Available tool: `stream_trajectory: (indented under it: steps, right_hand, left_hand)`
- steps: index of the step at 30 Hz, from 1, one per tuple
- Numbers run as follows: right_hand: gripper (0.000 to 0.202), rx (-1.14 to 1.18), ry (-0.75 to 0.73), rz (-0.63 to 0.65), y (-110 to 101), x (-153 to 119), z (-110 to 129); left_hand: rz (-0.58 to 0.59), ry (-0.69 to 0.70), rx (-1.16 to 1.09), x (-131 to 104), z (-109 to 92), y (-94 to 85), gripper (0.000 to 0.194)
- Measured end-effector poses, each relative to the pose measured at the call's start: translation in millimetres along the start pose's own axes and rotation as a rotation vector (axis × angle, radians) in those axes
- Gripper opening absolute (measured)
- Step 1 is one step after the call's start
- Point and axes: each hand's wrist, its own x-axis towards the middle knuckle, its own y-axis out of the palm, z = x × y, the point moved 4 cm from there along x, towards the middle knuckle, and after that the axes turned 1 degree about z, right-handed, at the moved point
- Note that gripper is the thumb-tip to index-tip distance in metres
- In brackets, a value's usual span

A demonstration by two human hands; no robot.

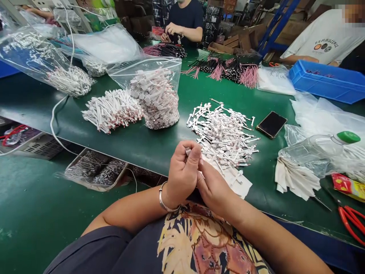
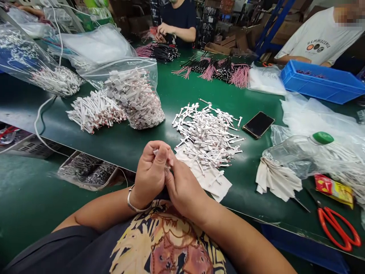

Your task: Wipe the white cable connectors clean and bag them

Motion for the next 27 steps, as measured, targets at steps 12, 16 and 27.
stream_trajectory:
  steps: [12,16,27]
  right_hand:
    - [0.023,-0.727,0.046,0.141,-25,3,-14]
    - [0.021,-0.967,-0.031,0.231,-33,9,-4]
    - [0.022,-0.856,-0.170,0.027,-46,13,19]
  left_hand:
    - [0.457,0.444,0.750,11,-45,7.2,0.029]
    - [0.738,0.520,1.173,15,-48,11.1,0.011]
    - [1.030,0.437,1.538,26,-66,9.4,0.019]
